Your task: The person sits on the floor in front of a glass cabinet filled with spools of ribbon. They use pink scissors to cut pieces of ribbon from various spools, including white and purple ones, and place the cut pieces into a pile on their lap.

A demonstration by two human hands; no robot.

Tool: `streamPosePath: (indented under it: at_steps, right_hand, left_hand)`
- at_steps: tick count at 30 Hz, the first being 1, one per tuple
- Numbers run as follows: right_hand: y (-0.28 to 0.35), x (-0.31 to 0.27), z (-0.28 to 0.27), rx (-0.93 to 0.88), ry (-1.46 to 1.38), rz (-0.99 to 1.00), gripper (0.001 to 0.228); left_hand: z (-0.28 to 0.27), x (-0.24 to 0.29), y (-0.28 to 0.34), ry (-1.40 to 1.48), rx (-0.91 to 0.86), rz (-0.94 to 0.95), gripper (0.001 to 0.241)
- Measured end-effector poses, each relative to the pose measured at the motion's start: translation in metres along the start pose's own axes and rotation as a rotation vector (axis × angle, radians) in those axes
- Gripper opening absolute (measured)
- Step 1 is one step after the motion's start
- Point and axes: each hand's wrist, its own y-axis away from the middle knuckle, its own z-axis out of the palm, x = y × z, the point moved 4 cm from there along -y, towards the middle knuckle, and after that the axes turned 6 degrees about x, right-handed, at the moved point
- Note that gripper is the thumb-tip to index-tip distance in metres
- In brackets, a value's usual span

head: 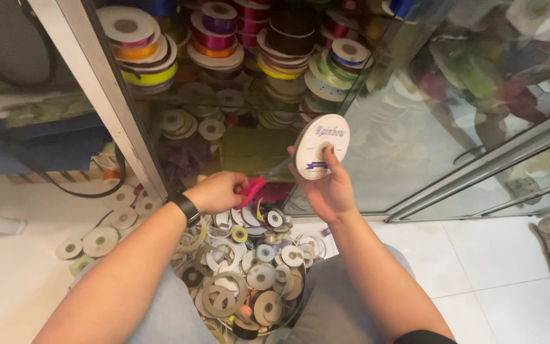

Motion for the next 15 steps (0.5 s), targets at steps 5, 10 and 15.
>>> streamPosePath:
  at_steps: [5, 10, 15]
  right_hand:
    - [-0.016, -0.007, -0.023, 0.047, -0.104, 0.039, 0.06]
    - [-0.024, 0.003, -0.037, 0.029, -0.138, 0.013, 0.041]
    - [-0.011, 0.011, -0.025, 0.011, -0.082, -0.015, 0.037]
  left_hand:
    - [-0.063, 0.045, 0.05, 0.283, 0.156, -0.026, 0.081]
    - [-0.064, 0.059, 0.055, 0.27, 0.453, 0.13, 0.076]
    - [-0.054, 0.067, 0.062, 0.094, 0.571, 0.216, 0.065]
